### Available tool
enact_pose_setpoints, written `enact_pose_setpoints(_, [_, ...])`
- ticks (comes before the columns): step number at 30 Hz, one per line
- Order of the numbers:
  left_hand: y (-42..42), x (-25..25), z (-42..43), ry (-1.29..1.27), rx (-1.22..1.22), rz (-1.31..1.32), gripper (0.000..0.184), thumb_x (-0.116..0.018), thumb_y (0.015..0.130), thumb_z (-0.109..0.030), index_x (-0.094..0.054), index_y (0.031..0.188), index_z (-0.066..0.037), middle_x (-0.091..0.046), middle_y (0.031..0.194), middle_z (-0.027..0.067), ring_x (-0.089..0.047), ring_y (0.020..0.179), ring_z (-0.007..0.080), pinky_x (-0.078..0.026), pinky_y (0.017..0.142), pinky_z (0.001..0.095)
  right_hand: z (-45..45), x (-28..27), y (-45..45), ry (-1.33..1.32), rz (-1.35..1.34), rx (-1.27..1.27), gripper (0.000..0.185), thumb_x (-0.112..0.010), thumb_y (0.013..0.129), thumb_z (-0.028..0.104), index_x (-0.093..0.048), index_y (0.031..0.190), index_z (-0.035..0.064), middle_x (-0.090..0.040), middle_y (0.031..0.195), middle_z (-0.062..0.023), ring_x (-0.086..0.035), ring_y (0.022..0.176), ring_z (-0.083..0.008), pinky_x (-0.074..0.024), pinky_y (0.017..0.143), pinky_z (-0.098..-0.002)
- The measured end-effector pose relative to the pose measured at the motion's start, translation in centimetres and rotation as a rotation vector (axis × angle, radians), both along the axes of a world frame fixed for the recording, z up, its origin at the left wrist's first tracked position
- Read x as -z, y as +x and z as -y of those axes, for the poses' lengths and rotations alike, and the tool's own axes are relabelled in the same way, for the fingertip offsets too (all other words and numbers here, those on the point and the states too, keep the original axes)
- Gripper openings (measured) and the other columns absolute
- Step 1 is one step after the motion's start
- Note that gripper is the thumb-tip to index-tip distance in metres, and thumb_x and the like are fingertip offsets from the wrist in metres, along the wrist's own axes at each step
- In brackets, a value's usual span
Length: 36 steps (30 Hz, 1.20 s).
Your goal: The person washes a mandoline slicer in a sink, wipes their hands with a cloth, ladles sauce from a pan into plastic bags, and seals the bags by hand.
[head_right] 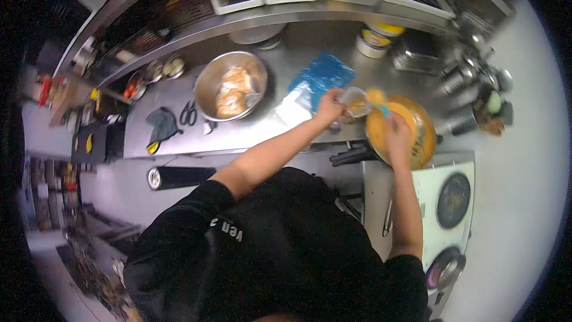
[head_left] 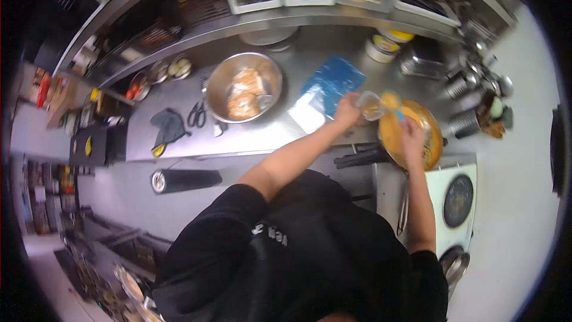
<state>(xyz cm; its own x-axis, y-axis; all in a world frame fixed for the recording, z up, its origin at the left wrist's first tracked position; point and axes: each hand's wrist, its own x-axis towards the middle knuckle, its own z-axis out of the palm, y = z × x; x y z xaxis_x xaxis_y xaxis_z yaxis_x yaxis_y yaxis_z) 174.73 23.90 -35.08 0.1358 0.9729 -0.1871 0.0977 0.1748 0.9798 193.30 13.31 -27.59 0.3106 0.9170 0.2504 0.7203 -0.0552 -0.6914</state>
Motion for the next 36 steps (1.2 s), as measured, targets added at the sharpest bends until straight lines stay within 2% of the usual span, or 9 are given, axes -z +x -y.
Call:
enact_pose_setpoints(4, [0.2, 0.5, -1.1, 0.163, 0.002, -0.011, 0.036, -0.061, 0.068, 0.006, -0.063, 0.103, -0.003, -0.060, 0.083, 0.0117, -0.061, 0.064, 0.0186, -0.052, 0.058, 0.0317, 2.4, 0.9, 3.1, -0.099, 0.031, 0.090, 0.026, -0.052, 0.087, 0.014, -0.063, 0.106, -0.0001, -0.066, 0.086, -0.0211, -0.065, 0.076, -0.0363, -0.0497, 0.072, -0.0430])
enact_pose_setpoints(9, [0.8, -0.9, -2.4, 0.247, 0.116, 0.014, 0.026, -0.056, 0.073, 0.005, -0.065, 0.096, -0.001, -0.063, 0.083, 0.0085, -0.060, 0.063, 0.0142, -0.052, 0.059, 0.0277, 3.9, 7.4, 5.9, -0.707, 0.441, 0.083, 0.033, -0.062, 0.080, 0.026, -0.063, 0.102, 0.0008, -0.064, 0.092, -0.0257, -0.062, 0.089, -0.0389, -0.0471, 0.080, -0.0448])
enact_pose_setpoints(13, [0.7, -5.5, -2.8, 0.269, 0.284, -0.019, 0.022, -0.059, 0.075, 0.002, -0.066, 0.095, -0.002, -0.063, 0.078, 0.0057, -0.059, 0.064, 0.0105, -0.050, 0.057, 0.0253, 2.5, 3.0, 1.8, -0.352, 0.543, -0.057, 0.077, -0.071, 0.073, 0.035, -0.039, 0.134, -0.0009, -0.049, 0.126, -0.0261, -0.046, 0.119, -0.0394, -0.0380, 0.100, -0.0428])
enact_pose_setpoints(17, [1.1, -9.3, -3.2, 0.271, 0.409, 0.114, 0.020, -0.060, 0.076, 0.003, -0.066, 0.095, -0.003, -0.062, 0.078, 0.0036, -0.057, 0.064, 0.0096, -0.047, 0.058, 0.0239, -3.0, -1.2, -2.9, -0.100, 0.182, -0.094, 0.092, -0.078, 0.068, 0.030, -0.029, 0.141, 0.0015, -0.045, 0.130, -0.0257, -0.041, 0.124, -0.0390, -0.0366, 0.101, -0.0416])
enact_pose_setpoints(21, [0.4, -13.3, -4.0, 0.284, 0.430, 0.206, 0.020, -0.062, 0.078, 0.004, -0.064, 0.098, -0.002, -0.061, 0.079, 0.0028, -0.056, 0.066, 0.0094, -0.047, 0.061, 0.0233, -7.8, -1.0, -1.7, -0.132, 0.032, -0.187, 0.081, -0.078, 0.069, 0.030, -0.040, 0.135, 0.0022, -0.052, 0.123, -0.0257, -0.048, 0.117, -0.0399, -0.0388, 0.098, -0.0418])
enact_pose_setpoints(23, [-0.5, -15.2, -4.4, 0.274, 0.405, 0.216, 0.020, -0.063, 0.079, 0.003, -0.063, 0.099, -0.001, -0.060, 0.081, 0.0033, -0.056, 0.067, 0.0093, -0.048, 0.061, 0.0230, -8.7, -2.3, -0.7, -0.126, 0.079, -0.278, 0.057, -0.076, 0.071, 0.022, -0.055, 0.120, 0.0015, -0.062, 0.106, -0.0209, -0.061, 0.095, -0.0325, -0.0483, 0.082, -0.0381])
enact_pose_setpoints(26, [-1.7, -16.6, -4.9, 0.311, 0.372, 0.129, 0.020, -0.063, 0.079, 0.004, -0.061, 0.099, 0.001, -0.058, 0.085, 0.0036, -0.059, 0.069, 0.0107, -0.051, 0.064, 0.0230, -8.5, -5.9, -1.1, -0.302, -0.388, -0.318, 0.038, -0.074, 0.073, 0.012, -0.062, 0.106, -0.0011, -0.065, 0.089, -0.0122, -0.062, 0.072, -0.0200, -0.0505, 0.064, -0.0321])
enact_pose_setpoints(29, [-2.1, -16.4, -5.5, 0.259, 0.394, 0.226, 0.021, -0.064, 0.080, 0.004, -0.060, 0.101, 0.001, -0.058, 0.084, 0.0039, -0.060, 0.070, 0.0113, -0.052, 0.063, 0.0238, -8.9, -5.4, -0.8, -0.121, -0.328, -0.260, 0.031, -0.071, 0.073, 0.005, -0.065, 0.102, 0.0003, -0.064, 0.086, -0.0075, -0.058, 0.064, -0.0123, -0.0487, 0.055, -0.0281])
enact_pose_setpoints(36, [-2.8, -18.8, -5.2, 0.240, 0.330, 0.230, 0.020, -0.062, 0.082, 0.003, -0.058, 0.102, 0.003, -0.059, 0.083, 0.0054, -0.061, 0.070, 0.0134, -0.054, 0.064, 0.0254, -7.8, -11.4, -1.4, -0.124, 0.073, -0.309, 0.029, -0.068, 0.076, 0.009, -0.065, 0.105, 0.0036, -0.063, 0.093, -0.0089, -0.061, 0.085, -0.0165, -0.0486, 0.075, -0.0313])
